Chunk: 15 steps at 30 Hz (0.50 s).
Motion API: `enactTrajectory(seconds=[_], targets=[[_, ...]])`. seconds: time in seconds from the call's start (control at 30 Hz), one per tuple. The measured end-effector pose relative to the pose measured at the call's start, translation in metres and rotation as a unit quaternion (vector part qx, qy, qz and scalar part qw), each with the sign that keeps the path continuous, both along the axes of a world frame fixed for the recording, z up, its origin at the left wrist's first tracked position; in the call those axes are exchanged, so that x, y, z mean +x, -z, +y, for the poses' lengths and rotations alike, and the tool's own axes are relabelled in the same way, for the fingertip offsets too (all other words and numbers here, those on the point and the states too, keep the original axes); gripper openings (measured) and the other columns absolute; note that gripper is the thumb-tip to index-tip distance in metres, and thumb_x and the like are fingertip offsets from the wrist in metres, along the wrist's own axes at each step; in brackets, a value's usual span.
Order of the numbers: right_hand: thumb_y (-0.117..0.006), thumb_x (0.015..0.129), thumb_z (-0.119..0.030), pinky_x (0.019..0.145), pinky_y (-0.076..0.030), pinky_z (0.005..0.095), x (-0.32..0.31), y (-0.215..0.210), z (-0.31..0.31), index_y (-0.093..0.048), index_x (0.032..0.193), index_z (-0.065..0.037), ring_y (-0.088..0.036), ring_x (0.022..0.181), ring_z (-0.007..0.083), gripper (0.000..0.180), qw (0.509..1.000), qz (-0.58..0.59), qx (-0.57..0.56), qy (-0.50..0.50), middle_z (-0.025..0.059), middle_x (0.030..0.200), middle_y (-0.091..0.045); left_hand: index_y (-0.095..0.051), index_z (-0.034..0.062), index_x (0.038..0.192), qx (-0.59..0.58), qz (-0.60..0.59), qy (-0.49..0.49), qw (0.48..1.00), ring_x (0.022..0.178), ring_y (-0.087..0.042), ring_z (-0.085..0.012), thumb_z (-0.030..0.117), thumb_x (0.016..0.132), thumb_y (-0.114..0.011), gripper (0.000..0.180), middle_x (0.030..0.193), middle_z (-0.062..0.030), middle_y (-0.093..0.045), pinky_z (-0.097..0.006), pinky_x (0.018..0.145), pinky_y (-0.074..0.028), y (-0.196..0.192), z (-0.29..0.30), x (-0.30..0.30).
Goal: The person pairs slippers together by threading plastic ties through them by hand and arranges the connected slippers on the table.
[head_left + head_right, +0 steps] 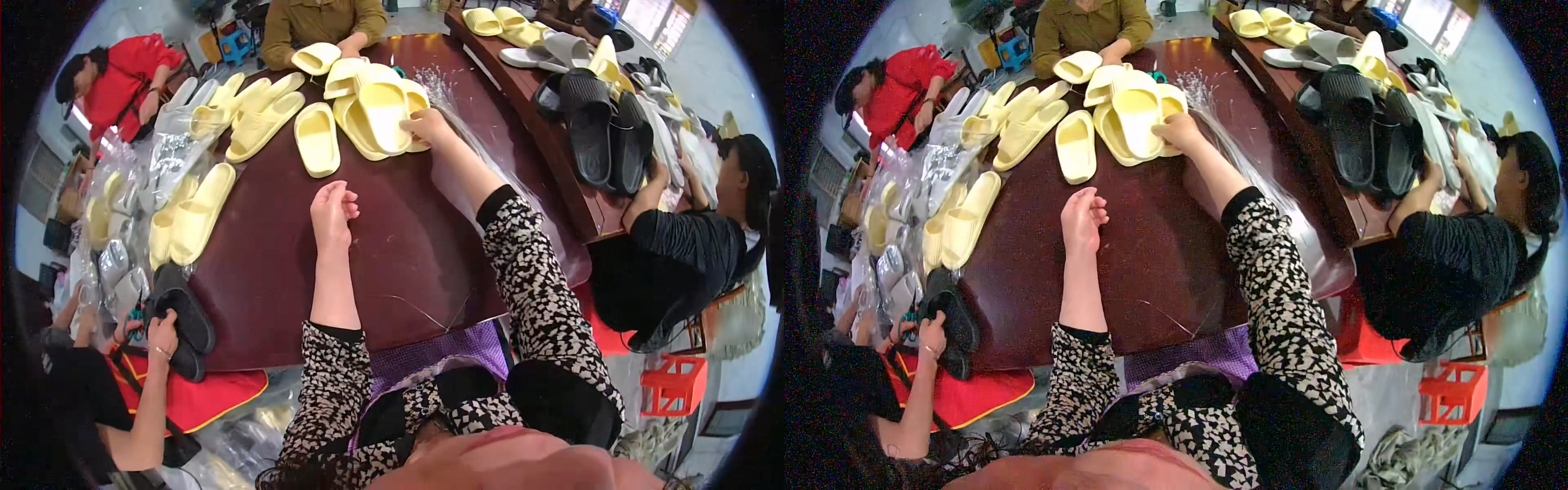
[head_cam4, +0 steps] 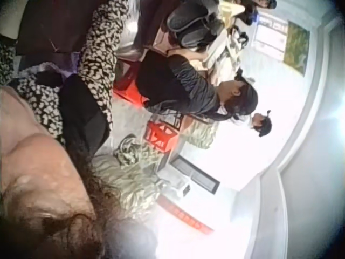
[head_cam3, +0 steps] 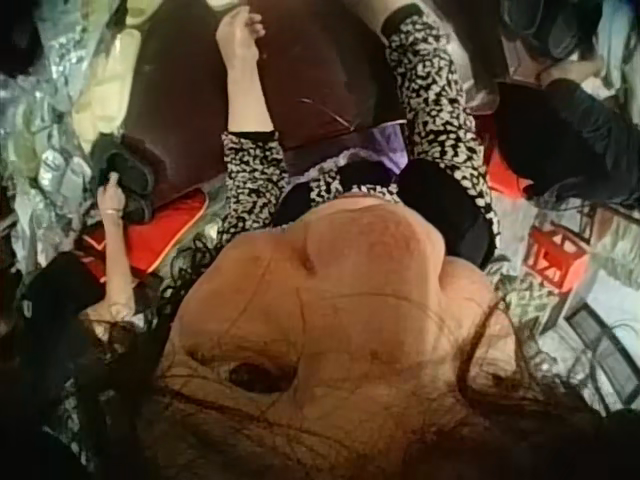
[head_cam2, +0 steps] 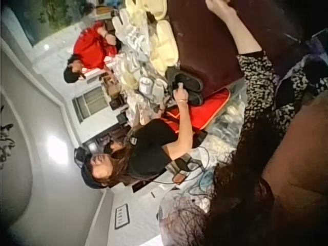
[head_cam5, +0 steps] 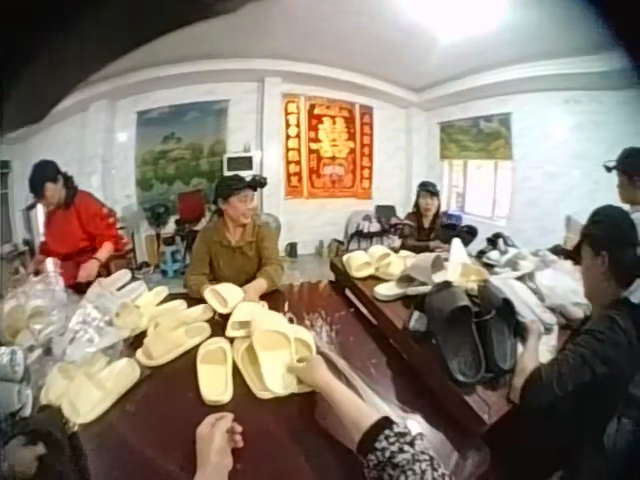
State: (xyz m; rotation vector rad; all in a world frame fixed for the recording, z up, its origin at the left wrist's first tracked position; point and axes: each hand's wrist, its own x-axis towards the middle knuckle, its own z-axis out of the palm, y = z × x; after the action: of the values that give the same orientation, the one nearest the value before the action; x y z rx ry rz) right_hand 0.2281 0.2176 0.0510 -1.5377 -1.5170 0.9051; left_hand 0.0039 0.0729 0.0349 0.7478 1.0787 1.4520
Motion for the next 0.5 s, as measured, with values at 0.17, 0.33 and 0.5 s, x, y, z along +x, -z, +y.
enactTrajectory(seconds=[0.17,0.33,0.5], targets=[[-0.065,0.074,-0.019,0.045,-0.04,0.0254,-0.007,-0.017,-0.018,-0.066,0.086,0.002,-0.051,0.051,0.0106,0.024,0.996,0.081,-0.031,-0.019,0.0042,0.063,-0.057,-0.056,0.0043,0.093,0.007,0.003,0.005,1.0,0.053,-0.051,-0.0093,0.013,0.086,-0.058,0.012,0.069,-0.0032,-0.058,-0.024,0.048,-0.044,0.002,0.002,0.001],[-0.066,0.074,-0.017,0.047,-0.04,0.0243,-0.019,-0.052,-0.049,-0.063,0.093,0.005,-0.048,0.053,0.0094,0.03,0.977,0.201,-0.015,-0.069,0.0027,0.068,-0.057,-0.056,0.0032,0.094,0.021,-0.017,-0.063,0.998,0.051,-0.051,-0.0092,0.012,0.085,-0.057,0.012,0.072,-0.0043,-0.058,-0.022,0.045,-0.043,0.012,0.009,-0.01],[-0.066,0.075,-0.014,0.05,-0.041,0.0238,-0.018,-0.096,-0.088,-0.062,0.097,0.006,-0.049,0.057,0.0094,0.03,0.962,0.256,0.013,-0.093,0.0042,0.075,-0.06,-0.054,0.0007,0.1,0.021,0.023,-0.134,0.99,0.06,-0.052,-0.0098,0.008,0.084,-0.053,0.018,0.08,-0.0044,-0.055,-0.023,0.048,-0.045,0.0,0.006,-0.004]])
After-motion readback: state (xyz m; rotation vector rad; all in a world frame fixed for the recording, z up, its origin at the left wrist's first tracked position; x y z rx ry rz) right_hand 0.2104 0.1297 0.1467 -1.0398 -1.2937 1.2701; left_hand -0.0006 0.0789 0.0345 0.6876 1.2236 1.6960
